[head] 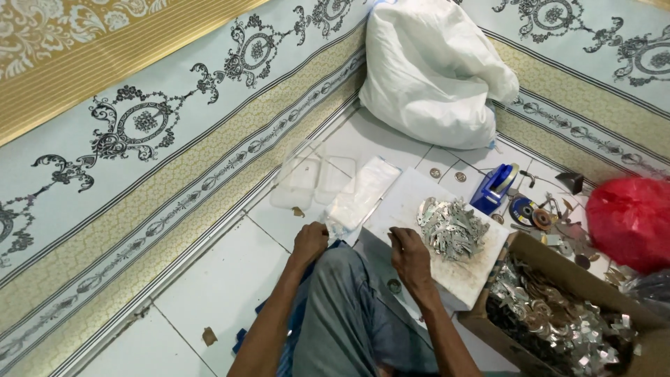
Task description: The person sits on the floor and sorts small silver metal parts from a cardboard box onto a white board. They repeatedly scoop parts from the box and place them on the board, occasionally adjusting the pile. The person also handles a clear plastic container, opening and closing it.
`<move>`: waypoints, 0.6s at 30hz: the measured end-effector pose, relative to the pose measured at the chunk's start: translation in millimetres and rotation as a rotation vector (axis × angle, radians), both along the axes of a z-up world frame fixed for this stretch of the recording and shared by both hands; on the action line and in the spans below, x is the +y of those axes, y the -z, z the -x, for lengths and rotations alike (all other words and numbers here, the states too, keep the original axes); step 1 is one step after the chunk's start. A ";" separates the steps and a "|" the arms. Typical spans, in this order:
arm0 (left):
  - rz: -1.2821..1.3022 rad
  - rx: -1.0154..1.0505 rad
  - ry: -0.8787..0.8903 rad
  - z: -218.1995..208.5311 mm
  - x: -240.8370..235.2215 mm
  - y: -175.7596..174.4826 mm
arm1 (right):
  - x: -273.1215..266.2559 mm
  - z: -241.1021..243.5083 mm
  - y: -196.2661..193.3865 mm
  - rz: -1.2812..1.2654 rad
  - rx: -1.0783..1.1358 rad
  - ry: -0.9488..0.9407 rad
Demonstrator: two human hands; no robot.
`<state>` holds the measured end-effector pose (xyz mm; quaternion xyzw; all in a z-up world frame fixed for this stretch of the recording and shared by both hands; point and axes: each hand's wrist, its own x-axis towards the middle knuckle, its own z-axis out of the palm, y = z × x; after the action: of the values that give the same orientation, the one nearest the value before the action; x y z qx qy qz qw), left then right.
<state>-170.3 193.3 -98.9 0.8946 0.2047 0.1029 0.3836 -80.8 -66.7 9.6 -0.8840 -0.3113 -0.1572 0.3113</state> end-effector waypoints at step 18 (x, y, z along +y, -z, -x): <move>-0.894 0.094 0.021 -87.3 53.2 -43.4 | 48.2 -7.3 24.2 0.283 0.043 -0.174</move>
<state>-83.1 246.5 -55.6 0.9782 0.1484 0.1368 -0.0495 -73.5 -18.5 -14.6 -0.8919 -0.3991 -0.0654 0.2026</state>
